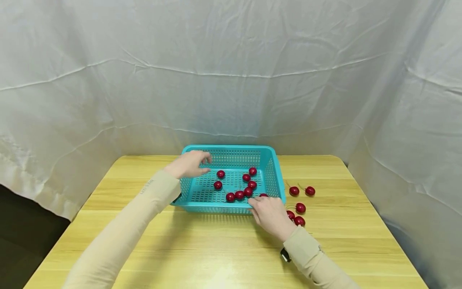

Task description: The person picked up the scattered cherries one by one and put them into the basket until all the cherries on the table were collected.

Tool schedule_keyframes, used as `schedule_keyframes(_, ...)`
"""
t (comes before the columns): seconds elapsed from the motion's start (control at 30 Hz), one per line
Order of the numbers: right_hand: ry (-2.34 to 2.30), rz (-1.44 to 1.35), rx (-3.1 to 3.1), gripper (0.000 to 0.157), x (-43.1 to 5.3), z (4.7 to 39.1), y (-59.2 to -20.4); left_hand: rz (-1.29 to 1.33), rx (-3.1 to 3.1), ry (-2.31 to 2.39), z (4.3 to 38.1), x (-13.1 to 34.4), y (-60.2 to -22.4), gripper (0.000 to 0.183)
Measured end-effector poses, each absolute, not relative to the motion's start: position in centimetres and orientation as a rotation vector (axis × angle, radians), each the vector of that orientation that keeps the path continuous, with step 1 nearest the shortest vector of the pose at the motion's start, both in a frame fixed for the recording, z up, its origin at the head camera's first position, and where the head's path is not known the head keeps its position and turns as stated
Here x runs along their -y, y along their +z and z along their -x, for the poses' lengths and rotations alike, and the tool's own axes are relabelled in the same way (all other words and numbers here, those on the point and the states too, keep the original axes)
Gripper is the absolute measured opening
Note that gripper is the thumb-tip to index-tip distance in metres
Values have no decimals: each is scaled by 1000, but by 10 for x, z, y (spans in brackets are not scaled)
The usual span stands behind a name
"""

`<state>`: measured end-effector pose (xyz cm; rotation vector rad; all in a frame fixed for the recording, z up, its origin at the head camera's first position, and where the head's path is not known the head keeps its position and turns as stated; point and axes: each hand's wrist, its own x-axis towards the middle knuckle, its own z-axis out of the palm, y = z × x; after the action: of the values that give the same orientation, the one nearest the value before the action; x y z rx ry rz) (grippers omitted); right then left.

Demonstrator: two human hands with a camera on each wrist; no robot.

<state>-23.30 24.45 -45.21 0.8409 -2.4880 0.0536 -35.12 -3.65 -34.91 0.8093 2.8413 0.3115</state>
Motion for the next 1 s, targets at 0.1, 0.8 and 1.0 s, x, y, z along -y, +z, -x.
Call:
schedule_keyframes(0.1, 53, -841, 2480, 21, -245, 233, -452, -819, -2870, 316, 353, 47, -349, 31)
schedule_keyframes(0.8, 72, -846, 2473, 20, -245, 232, -453, -695, -3042, 509, 354, 113, -353, 38)
schedule_keyframes(1.0, 70, -848, 2473, 20, -245, 233, -452, -630, -3103, 585, 354, 128, -360, 44)
